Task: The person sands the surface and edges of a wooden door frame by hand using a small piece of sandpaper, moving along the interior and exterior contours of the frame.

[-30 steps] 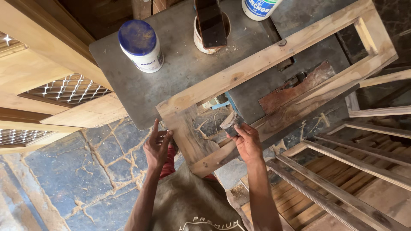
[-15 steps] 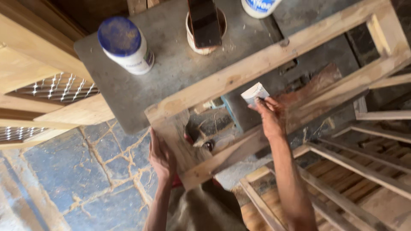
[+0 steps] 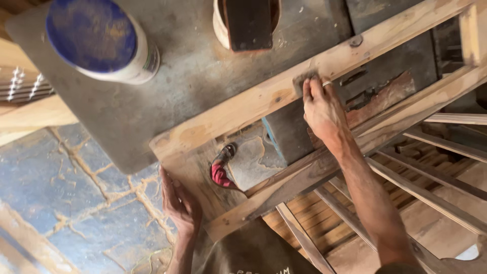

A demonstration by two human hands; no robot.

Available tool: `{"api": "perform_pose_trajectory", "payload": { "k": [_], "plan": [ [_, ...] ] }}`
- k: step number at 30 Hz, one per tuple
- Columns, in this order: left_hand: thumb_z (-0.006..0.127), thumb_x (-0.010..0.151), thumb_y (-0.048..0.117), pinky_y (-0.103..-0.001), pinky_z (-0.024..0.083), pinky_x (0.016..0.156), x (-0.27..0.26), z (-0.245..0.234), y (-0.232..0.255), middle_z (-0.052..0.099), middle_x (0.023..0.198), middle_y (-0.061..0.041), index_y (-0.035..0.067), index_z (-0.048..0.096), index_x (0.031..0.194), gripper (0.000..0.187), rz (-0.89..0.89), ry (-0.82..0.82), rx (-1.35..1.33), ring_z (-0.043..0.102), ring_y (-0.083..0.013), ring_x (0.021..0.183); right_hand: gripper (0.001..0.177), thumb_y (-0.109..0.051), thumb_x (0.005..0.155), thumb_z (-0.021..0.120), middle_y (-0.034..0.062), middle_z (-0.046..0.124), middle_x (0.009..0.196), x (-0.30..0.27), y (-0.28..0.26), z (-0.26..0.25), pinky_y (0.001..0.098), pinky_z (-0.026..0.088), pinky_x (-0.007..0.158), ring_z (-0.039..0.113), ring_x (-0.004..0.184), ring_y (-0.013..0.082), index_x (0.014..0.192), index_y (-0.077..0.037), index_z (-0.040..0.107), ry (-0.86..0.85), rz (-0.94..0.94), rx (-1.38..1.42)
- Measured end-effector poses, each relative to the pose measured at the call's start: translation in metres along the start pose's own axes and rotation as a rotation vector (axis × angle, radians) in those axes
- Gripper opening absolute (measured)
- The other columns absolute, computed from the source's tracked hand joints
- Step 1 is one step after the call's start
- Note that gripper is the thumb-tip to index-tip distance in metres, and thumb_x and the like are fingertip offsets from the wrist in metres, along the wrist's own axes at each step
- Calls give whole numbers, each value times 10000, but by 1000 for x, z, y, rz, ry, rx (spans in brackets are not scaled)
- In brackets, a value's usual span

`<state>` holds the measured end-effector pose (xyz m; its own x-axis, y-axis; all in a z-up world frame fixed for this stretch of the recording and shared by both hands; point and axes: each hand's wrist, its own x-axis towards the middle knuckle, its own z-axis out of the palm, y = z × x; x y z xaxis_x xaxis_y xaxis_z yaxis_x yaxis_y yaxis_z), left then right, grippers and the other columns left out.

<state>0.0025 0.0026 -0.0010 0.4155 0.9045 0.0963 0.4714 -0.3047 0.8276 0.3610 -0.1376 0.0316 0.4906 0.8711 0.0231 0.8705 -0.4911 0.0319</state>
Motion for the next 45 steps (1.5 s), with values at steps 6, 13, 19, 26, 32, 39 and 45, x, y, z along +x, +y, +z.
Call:
{"api": "perform_pose_trajectory", "payload": {
  "k": [6,13,19,26,32,39,45],
  "plan": [
    [432,1092,59,-417,502,1054,-2,-2,-2,581,1404,-360,-148,425,1499,457,-28,-16,-8,636,-425,1266,255,46,945,685,223,692,1141,4,46,-5,327,621,765,671,979,286,1192,101,716,-36,-11,255],
    [432,1075,64,-394,531,990,0,-3,-8,574,1403,-360,-143,406,1510,483,-118,-65,-24,657,-412,1216,369,100,842,721,151,736,1240,14,44,3,405,580,1018,652,1178,278,1207,44,737,93,-228,162],
    [426,1091,67,-432,522,1073,2,-4,-7,534,1456,-377,-139,407,1508,466,-36,-61,-19,600,-449,1333,410,99,872,705,173,729,1244,27,39,-15,381,555,1046,641,1181,292,1279,55,715,29,-216,228],
    [443,1061,68,-402,555,932,-4,-7,-13,588,1402,-354,-120,411,1508,485,-149,-83,-79,693,-384,1165,345,92,863,711,170,738,1227,21,24,-9,399,577,1035,642,1194,278,1206,58,727,54,-296,225],
    [451,1036,40,-386,550,779,-8,-6,-21,679,1225,-320,-93,420,1531,513,-183,-102,-33,680,-335,841,347,76,896,729,157,733,1279,18,-5,3,375,570,1014,625,1207,276,1242,57,725,68,-303,208],
    [455,1045,56,-383,547,770,-12,-10,-18,651,1018,-283,-57,406,1561,530,-205,-109,-37,654,-350,835,420,56,818,702,221,711,1287,21,-44,-16,407,556,1005,627,1175,326,1234,114,706,71,-354,180],
    [463,1036,80,-382,571,753,0,-10,-8,702,1143,-301,-37,444,1524,503,-238,-90,-98,734,-321,868,76,61,902,685,173,743,912,9,-11,-17,384,582,718,704,809,257,969,62,719,62,-34,402]
  ]
}}
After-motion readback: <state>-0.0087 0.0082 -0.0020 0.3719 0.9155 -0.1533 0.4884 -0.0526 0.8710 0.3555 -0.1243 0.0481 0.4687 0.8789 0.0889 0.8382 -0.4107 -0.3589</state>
